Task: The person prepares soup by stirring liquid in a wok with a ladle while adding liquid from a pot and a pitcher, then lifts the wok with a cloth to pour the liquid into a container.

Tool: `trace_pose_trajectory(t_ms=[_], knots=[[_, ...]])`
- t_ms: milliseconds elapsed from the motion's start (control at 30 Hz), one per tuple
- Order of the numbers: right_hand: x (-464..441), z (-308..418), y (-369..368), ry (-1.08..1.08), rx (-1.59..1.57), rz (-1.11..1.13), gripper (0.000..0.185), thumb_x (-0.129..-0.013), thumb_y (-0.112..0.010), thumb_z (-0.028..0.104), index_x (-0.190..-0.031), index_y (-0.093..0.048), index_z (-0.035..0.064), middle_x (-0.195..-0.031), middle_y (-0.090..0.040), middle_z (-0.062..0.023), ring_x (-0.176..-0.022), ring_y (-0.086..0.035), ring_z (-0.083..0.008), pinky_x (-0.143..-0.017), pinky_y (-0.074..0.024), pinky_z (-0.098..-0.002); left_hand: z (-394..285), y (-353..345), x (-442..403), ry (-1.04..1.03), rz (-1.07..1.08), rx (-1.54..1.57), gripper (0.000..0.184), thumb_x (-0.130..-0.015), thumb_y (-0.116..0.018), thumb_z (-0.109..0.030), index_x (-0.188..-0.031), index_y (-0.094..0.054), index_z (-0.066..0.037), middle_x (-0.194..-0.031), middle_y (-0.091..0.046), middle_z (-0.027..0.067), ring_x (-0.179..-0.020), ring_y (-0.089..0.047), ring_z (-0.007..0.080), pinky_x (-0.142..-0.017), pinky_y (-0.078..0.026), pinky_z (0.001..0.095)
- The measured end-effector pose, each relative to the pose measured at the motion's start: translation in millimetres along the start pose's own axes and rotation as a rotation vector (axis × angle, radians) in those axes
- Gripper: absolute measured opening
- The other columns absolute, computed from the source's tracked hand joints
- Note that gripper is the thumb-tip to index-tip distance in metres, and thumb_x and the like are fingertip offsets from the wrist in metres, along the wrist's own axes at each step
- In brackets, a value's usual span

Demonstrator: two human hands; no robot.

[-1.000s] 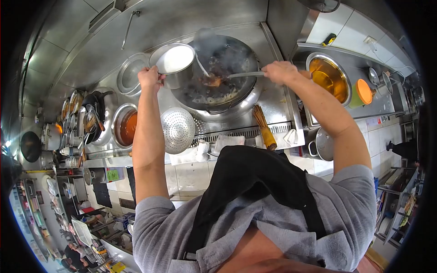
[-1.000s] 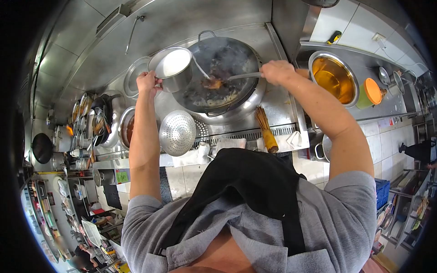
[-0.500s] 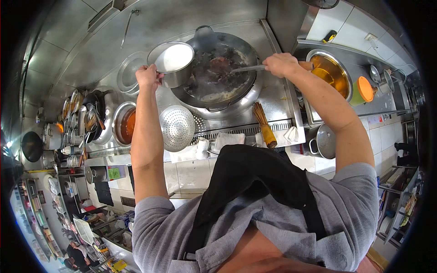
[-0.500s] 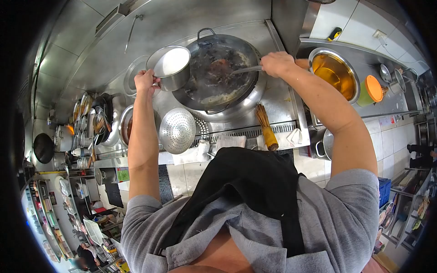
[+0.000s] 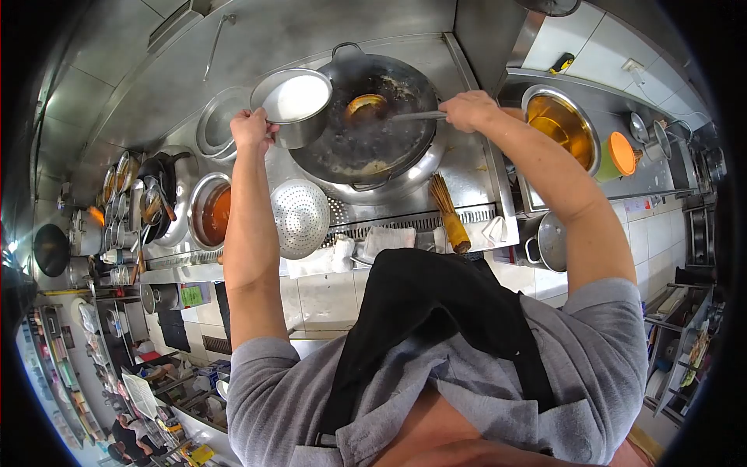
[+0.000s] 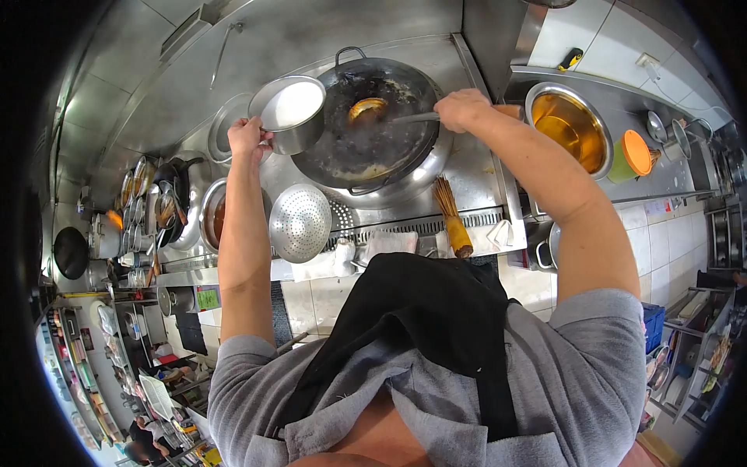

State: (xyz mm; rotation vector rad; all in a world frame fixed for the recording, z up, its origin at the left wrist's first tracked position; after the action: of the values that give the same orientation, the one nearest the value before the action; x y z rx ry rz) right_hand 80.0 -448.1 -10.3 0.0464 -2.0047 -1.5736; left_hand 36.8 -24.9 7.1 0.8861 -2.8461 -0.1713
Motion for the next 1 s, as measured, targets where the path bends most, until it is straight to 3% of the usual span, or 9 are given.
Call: trace_pose_trajectory(t_ms=[200, 400, 467, 500, 600, 667, 1000], knots=[[5, 23, -25, 0.040, -0.166, 0.015, 0.039, -0.095, -0.054, 0.022, -0.134, -0.062, 0.0222, -0.132, -0.065, -0.0083, -0.124, -0.060, -0.0307, -0.103, -0.0476, -0.0444, 0, -2, 2, -0.002, -0.005, -0.012, 0.011, -0.084, -0.057, -0.002, -0.082, -0.046, -0.003, -0.063, -0.055, 0.0079, -0.049, -0.062, 0.0202, -0.035, -0.033, 0.0355], [16, 16, 12, -0.003, -0.118, 0.023, 0.037, -0.097, -0.053, 0.024, -0.132, -0.064, 0.0208, -0.132, -0.065, -0.0079, -0.123, -0.060, -0.0306, -0.103, -0.0482, -0.0432, -2, -3, -1, -0.017, 0.028, 0.007, 0.011, -0.083, -0.057, -0.001, -0.083, -0.047, -0.003, -0.062, -0.054, 0.0078, -0.048, -0.061, 0.0208, -0.035, -0.033, 0.0355], [5, 29, -5, -0.075, -0.170, 0.026, 0.035, -0.097, -0.054, 0.026, -0.129, -0.066, 0.0175, -0.128, -0.067, -0.0086, -0.122, -0.062, -0.0313, -0.103, -0.0485, -0.0424, 0, -6, -5, -0.007, 0.050, -0.086, 0.009, -0.082, -0.059, -0.004, -0.085, -0.051, -0.002, -0.068, -0.056, 0.0075, -0.052, -0.062, 0.0193, -0.039, -0.046, 0.0451], [8, 37, -13, -0.046, -0.225, -0.061, 0.033, -0.097, -0.055, 0.027, -0.125, -0.068, 0.0152, -0.126, -0.068, -0.0090, -0.120, -0.063, -0.0319, -0.102, -0.0488, -0.0422, -1, -8, -4, -0.009, 0.051, -0.086, 0.009, -0.082, -0.059, -0.004, -0.085, -0.051, -0.002, -0.068, -0.056, 0.0075, -0.052, -0.062, 0.0193, -0.039, -0.046, 0.0451], [12, 37, -18, -0.010, -0.236, -0.032, 0.031, -0.097, -0.055, 0.026, -0.124, -0.069, 0.0155, -0.127, -0.068, -0.0101, -0.121, -0.062, -0.0316, -0.102, -0.0488, -0.0428, -3, -12, 0, 0.007, 0.025, -0.066, 0.009, -0.082, -0.059, -0.004, -0.087, -0.052, -0.001, -0.068, -0.056, 0.0075, -0.052, -0.062, 0.0192, -0.039, -0.045, 0.0434], [16, 28, -11, -0.016, -0.268, -0.054, 0.031, -0.098, -0.055, 0.025, -0.124, -0.069, 0.0164, -0.127, -0.067, -0.0106, -0.122, -0.062, -0.0308, -0.102, -0.0486, -0.0437, -4, -13, 2, -0.012, 0.016, -0.028, 0.011, -0.084, -0.057, -0.001, -0.082, -0.046, -0.003, -0.061, -0.054, 0.0089, -0.047, -0.062, 0.0214, -0.033, -0.029, 0.0353], [7, 43, -30, -0.044, -0.252, -0.035, 0.031, -0.099, -0.054, 0.025, -0.124, -0.069, 0.0147, -0.128, -0.067, -0.0104, -0.122, -0.062, -0.0313, -0.101, -0.0495, -0.0436, 4, -11, -6, -0.002, 0.038, -0.039, 0.012, -0.085, -0.057, -0.001, -0.081, -0.045, -0.003, -0.062, -0.056, 0.0101, -0.049, -0.063, 0.0217, -0.032, -0.029, 0.0353]])
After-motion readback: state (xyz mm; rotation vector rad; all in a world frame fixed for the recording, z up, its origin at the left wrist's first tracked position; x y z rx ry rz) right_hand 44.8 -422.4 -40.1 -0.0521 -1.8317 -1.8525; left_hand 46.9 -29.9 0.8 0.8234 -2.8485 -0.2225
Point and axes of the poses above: each hand's wrist, its own x-axis away from the middle knuckle, its own y-axis out of the back of the hand, z = x × y, the point moved 1 cm from there along -x, towards the middle knuckle
